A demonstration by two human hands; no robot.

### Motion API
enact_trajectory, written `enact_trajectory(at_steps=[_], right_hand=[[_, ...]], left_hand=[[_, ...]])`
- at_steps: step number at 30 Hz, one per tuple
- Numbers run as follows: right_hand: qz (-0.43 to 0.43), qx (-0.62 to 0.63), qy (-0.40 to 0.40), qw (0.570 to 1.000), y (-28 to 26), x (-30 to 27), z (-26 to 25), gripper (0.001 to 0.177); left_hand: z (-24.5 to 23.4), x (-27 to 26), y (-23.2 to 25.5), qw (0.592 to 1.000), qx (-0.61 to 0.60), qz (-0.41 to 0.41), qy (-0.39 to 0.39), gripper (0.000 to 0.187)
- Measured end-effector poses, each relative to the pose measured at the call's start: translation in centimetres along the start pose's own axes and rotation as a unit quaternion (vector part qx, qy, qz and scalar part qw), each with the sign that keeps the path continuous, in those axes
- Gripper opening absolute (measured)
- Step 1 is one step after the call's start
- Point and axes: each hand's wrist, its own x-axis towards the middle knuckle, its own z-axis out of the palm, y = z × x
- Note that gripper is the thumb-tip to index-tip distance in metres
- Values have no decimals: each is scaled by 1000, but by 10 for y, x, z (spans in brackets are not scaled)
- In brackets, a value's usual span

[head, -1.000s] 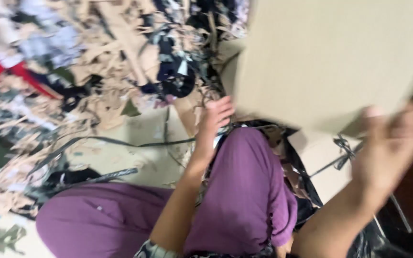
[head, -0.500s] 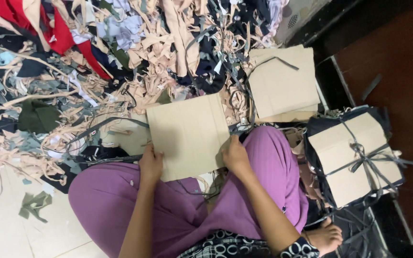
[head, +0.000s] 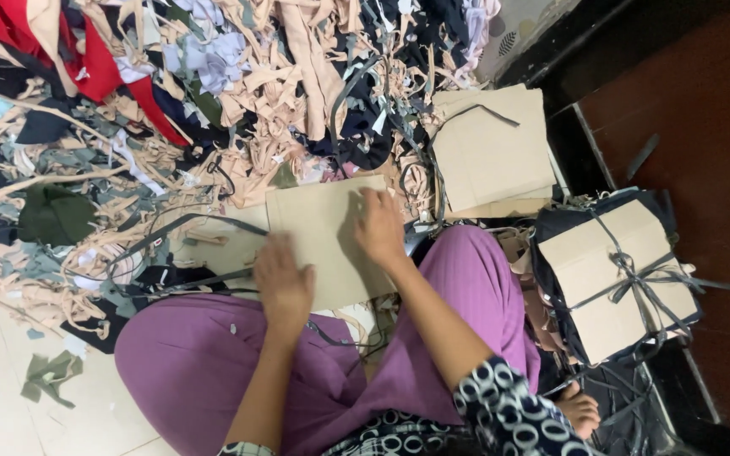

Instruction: The person organizes and bundles fabric scraps using pieces of cardboard and plastic straps, tying knots by hand to secure the bundles.

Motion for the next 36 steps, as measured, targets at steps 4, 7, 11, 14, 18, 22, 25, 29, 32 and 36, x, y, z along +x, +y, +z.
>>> enact_trajectory(at_steps=[4,7,11,14,18,22,25,29,32,36], right_hand=[[-21,2,-74,997,-23,47,-9,41],[-22,-73,-127,989,-14,75,18,45],[-37,22,-149,988,-3,116,58,38],[-44,166,-162,972,-24,110,29,39],[-51,151,-131,979,-21,97,20,44],[-91,30,-95,991,-21,36,12,44],[-118,-41,-173,977,-75,-57,-68,59],[-118,-59,-216,967,-61,-83,-44,73],[-115,-63,-235,963,-61,-84,-45,75],[-109,-78,-256,957,-58,-83,-45,75]], left_hand=[[-2,-1,11,976,80,153,-136,86],[-4,0,12,953,87,173,-234,81],[2,-2,12,930,125,204,-278,80],[7,-4,8,916,123,225,-308,79],[13,-4,4,931,89,214,-281,78],[1,19,-1,983,58,98,-147,66],[-7,47,-19,977,97,7,-189,66],[52,49,-85,981,188,17,-48,44],[58,39,-113,966,255,46,13,15],[38,32,-96,980,199,10,-3,24]])
